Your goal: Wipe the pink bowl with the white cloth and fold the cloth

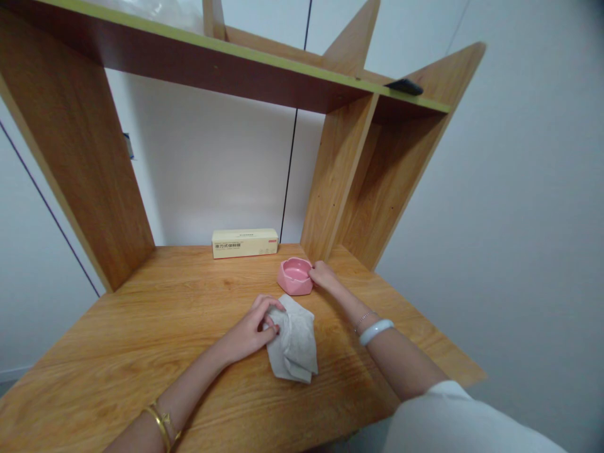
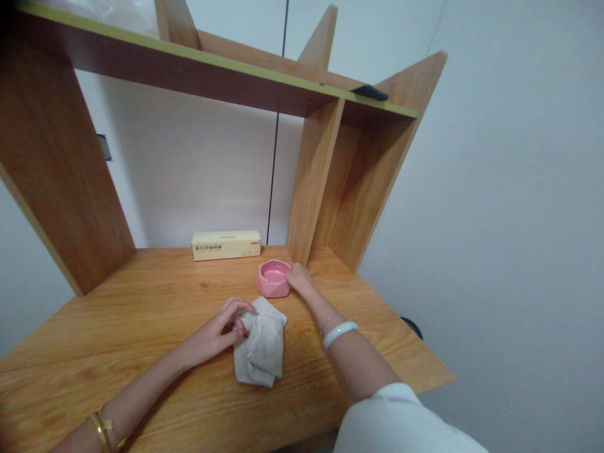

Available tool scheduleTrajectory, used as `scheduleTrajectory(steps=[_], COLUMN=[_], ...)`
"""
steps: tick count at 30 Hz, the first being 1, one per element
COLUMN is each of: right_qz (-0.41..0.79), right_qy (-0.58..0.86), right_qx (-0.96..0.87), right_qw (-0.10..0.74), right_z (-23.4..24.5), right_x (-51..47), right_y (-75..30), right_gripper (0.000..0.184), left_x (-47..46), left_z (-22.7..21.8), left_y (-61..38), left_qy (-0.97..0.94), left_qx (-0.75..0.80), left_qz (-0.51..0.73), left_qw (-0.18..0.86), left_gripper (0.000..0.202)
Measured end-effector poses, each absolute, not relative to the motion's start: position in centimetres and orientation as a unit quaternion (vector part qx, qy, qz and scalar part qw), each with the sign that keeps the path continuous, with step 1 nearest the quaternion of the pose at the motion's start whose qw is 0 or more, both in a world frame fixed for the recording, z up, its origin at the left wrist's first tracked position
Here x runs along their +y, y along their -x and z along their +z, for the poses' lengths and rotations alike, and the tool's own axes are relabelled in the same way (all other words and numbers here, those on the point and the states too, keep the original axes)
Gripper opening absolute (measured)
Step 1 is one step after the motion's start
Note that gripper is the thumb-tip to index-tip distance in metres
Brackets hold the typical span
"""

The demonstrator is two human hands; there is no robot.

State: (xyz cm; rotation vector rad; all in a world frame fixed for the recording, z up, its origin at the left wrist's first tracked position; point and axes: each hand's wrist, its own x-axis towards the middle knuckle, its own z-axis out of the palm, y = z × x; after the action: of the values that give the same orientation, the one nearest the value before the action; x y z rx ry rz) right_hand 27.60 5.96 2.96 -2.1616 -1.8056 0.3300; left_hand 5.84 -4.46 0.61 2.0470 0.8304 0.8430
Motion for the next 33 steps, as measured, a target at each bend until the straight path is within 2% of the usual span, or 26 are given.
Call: scheduleTrajectory(steps=[5,9,13,17,23,29,33], right_qz=[0.112,0.042,-0.009,0.101,0.296,0.394,0.421], right_qy=[0.752,0.755,0.735,0.706,0.655,0.641,0.647], right_qx=[-0.631,-0.630,-0.658,-0.687,-0.663,-0.605,-0.555], right_qw=[0.155,0.178,0.164,0.135,0.208,0.260,0.310], right_z=[3.4,4.5,4.3,2.1,-0.5,1.4,3.1], right_x=[5.4,3.3,0.0,-1.9,-1.6,-2.6,-4.1], right_y=[-27.5,-27.1,-26.6,-26.5,-26.5,-27.0,-28.7], right_gripper=[0.031,0.041,0.035,0.033,0.020,0.014,0.006], left_x=[-4.8,-5.3,-5.3,-5.0,-4.7,-4.3,-3.7], left_z=[0.4,0.6,0.5,0.1,0.4,1.3,1.3], left_y=[-6.1,-6.5,-6.8,-7.0,-6.6,-5.1,-4.3], left_qy=[-0.869,-0.907,-0.912,-0.903,-0.884,-0.824,-0.796], left_qx=[0.283,0.274,0.275,0.280,0.295,0.325,0.338], left_qz=[0.286,0.230,0.228,0.255,0.295,0.410,0.469], left_qw=[0.288,0.222,0.201,0.200,0.210,0.217,0.179], left_gripper=[0.062,0.059,0.046,0.033,0.027,0.016,0.015])
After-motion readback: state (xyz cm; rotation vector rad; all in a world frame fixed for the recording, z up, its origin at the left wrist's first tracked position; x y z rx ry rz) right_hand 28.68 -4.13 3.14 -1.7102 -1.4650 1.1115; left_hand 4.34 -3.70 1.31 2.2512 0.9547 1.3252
